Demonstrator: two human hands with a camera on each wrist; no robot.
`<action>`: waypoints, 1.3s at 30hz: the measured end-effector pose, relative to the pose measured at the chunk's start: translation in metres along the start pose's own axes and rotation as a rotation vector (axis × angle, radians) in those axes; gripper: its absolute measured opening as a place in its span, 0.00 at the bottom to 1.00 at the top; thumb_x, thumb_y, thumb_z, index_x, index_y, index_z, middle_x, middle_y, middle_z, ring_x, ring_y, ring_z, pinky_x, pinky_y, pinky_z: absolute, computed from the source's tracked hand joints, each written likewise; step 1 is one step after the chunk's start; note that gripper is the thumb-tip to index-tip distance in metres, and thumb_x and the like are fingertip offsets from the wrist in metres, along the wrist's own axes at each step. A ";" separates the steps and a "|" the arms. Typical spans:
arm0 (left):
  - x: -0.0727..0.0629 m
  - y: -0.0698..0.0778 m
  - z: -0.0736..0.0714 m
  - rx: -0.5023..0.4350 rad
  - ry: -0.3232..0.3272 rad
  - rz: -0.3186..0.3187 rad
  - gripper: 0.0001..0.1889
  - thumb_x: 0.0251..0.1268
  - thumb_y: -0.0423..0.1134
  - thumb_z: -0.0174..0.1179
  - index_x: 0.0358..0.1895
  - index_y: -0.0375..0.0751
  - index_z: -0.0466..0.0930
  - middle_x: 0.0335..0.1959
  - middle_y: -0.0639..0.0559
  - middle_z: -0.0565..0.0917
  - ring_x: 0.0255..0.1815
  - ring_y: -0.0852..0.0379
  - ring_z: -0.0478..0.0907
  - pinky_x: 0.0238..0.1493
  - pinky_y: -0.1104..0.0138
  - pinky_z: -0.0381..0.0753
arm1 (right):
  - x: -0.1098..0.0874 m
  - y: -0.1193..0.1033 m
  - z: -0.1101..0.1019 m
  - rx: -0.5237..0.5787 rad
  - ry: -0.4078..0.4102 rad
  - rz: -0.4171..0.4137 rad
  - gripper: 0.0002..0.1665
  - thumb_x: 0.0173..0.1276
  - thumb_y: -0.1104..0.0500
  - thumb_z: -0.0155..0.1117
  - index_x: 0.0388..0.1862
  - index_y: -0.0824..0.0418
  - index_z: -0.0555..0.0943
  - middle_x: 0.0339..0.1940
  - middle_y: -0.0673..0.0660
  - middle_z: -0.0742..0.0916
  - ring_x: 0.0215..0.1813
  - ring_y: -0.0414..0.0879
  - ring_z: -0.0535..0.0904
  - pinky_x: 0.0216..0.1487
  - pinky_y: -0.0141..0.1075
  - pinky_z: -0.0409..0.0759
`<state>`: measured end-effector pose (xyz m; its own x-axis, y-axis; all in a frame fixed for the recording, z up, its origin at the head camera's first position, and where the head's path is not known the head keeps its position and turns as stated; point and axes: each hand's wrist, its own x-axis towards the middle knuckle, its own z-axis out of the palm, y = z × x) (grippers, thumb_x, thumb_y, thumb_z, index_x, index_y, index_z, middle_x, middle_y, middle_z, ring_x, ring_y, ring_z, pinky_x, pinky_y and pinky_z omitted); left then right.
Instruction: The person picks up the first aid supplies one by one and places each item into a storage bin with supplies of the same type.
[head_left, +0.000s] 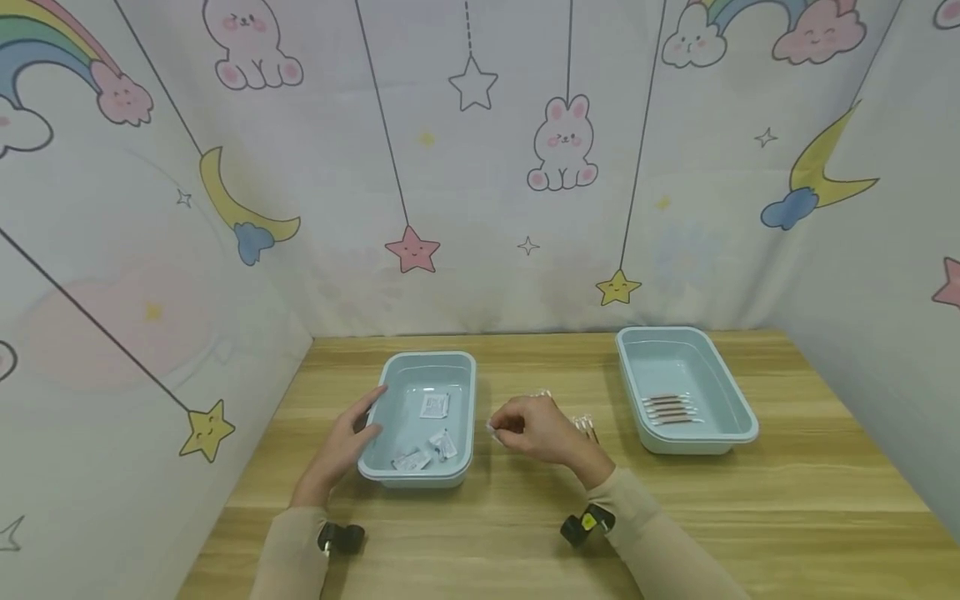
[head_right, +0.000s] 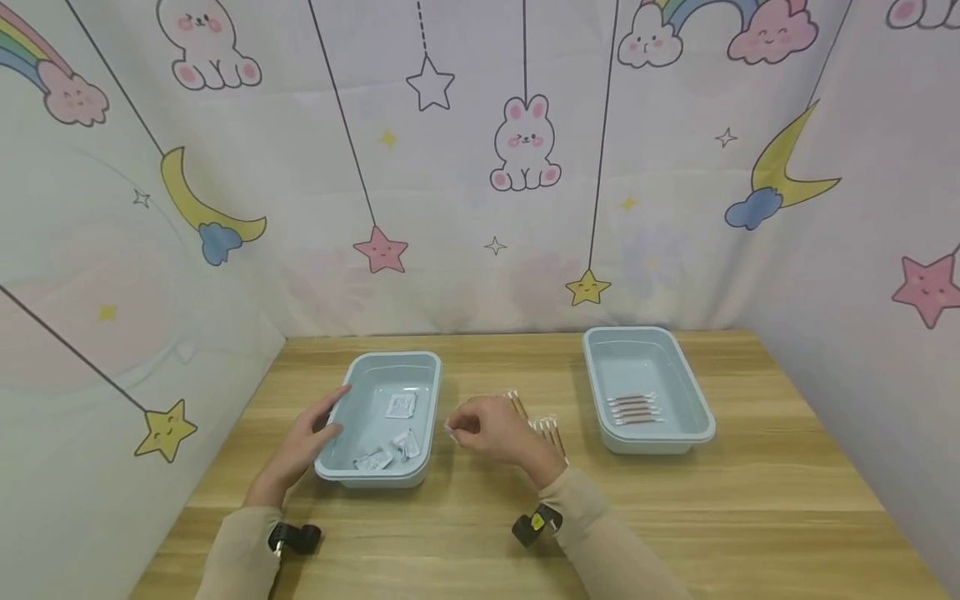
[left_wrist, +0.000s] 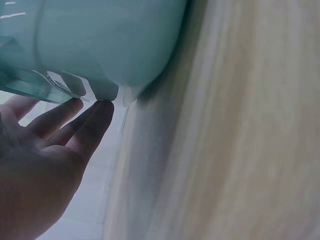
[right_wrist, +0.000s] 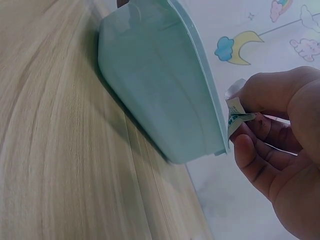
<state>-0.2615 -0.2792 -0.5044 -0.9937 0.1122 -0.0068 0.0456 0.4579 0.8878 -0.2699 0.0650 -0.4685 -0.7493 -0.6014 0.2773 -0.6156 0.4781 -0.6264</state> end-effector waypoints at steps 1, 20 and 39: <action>0.000 0.001 0.000 0.002 -0.001 -0.001 0.33 0.68 0.31 0.49 0.76 0.53 0.57 0.79 0.43 0.53 0.78 0.37 0.50 0.74 0.46 0.56 | 0.000 0.000 -0.001 0.008 0.002 -0.002 0.05 0.62 0.61 0.68 0.37 0.56 0.87 0.34 0.47 0.88 0.33 0.33 0.79 0.35 0.26 0.80; -0.001 0.000 -0.001 -0.017 -0.020 0.013 0.33 0.68 0.31 0.48 0.76 0.52 0.57 0.79 0.43 0.52 0.78 0.37 0.50 0.74 0.47 0.55 | 0.004 -0.002 0.000 0.018 0.043 -0.049 0.04 0.61 0.61 0.69 0.35 0.57 0.87 0.32 0.47 0.87 0.32 0.32 0.78 0.33 0.26 0.81; -0.014 0.029 -0.002 -0.039 -0.038 -0.009 0.32 0.68 0.28 0.48 0.76 0.42 0.56 0.79 0.37 0.50 0.78 0.34 0.48 0.74 0.46 0.54 | 0.010 -0.008 0.003 -0.060 0.067 -0.039 0.04 0.60 0.58 0.69 0.35 0.54 0.87 0.29 0.43 0.87 0.30 0.30 0.77 0.32 0.24 0.79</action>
<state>-0.2464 -0.2692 -0.4775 -0.9894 0.1416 -0.0315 0.0320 0.4247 0.9048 -0.2717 0.0534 -0.4632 -0.7381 -0.5768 0.3501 -0.6565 0.4939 -0.5702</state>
